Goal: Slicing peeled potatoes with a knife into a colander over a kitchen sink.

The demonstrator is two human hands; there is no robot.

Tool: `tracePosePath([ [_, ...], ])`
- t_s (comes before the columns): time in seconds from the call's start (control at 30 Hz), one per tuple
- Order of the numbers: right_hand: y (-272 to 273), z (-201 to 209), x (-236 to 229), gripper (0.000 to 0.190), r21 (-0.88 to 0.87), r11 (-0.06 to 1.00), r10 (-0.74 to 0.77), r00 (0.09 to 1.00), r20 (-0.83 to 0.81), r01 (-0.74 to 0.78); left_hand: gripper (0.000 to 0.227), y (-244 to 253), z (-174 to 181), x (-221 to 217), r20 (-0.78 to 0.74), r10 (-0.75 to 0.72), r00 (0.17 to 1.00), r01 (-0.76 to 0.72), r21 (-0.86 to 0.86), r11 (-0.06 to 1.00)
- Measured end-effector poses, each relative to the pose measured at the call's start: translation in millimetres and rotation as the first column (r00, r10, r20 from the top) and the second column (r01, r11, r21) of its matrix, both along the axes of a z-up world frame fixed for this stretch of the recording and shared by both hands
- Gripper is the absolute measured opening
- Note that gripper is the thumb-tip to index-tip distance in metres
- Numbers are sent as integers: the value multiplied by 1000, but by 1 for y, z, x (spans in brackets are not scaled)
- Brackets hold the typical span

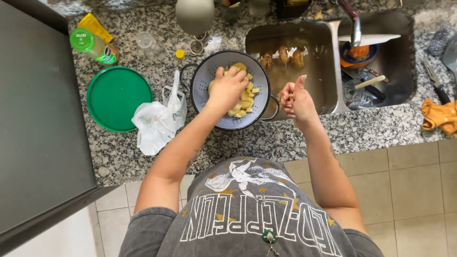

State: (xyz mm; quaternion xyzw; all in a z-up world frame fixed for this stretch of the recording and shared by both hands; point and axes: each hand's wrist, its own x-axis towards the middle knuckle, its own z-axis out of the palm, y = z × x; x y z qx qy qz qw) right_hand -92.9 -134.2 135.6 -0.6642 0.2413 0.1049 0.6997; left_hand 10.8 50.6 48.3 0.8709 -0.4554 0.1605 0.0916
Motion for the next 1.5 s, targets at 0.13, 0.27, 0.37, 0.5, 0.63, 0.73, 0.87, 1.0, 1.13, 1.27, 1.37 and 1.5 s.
tracePosePath([
  [0.13, 2, -21, -8, 66, 4, 1000, -29, 999, 30, 28, 21, 15, -20, 8, 8, -51, 999, 51, -4, 999],
  [0.27, 15, -59, -11, 48, -172, 983, 82, 989, 119, -61, 17, 34, 38, -16, -435, 65, 898, -182, -234, 955],
  [0.37, 36, -62, -3, 40, -357, 921, 231, 957, 173, -157, 16, 41, 82, -38, -705, -5, 709, -377, -386, 842],
  [0.5, 73, -34, 6, 48, -375, 908, 288, 930, 229, -189, 17, 47, 77, -55, -813, -86, 575, -501, -433, 749],
  [0.63, 77, -42, 8, 53, -454, 872, 317, 917, 243, -182, 19, 59, 89, -60, -866, -126, 484, -560, -417, 716],
  [0.73, 78, -36, 8, 57, -464, 867, 330, 905, 268, -179, 20, 62, 88, -63, -906, -181, 383, -605, -395, 691],
  [0.87, 73, -40, 9, 57, -367, 917, 252, 939, 234, -155, 21, 63, 86, -62, -926, -159, 342, -666, -358, 654],
  [1.0, 83, -15, 7, 55, -464, 849, 374, 909, 183, -255, 20, 59, 86, -61, -928, -191, 319, -665, -363, 652],
  [1.13, 84, -23, 12, 57, -487, 834, 393, 898, 198, -258, 14, 57, 84, -57, -916, -177, 360, -632, -379, 676],
  [1.27, 75, -36, 16, 60, -373, 881, 359, 925, 125, -292, 15, 55, 75, -51, -843, -6, 538, -559, -362, 746],
  [1.37, 59, -43, 22, 65, -204, 929, 319, 948, 13, -310, 33, 56, 72, -42, -668, 250, 701, -485, -188, 854],
  [1.5, 36, -12, 21, 76, 30, 949, 314, 945, -89, -313, 35, 37, 32, -29, -451, 341, 825, -421, -86, 903],
])
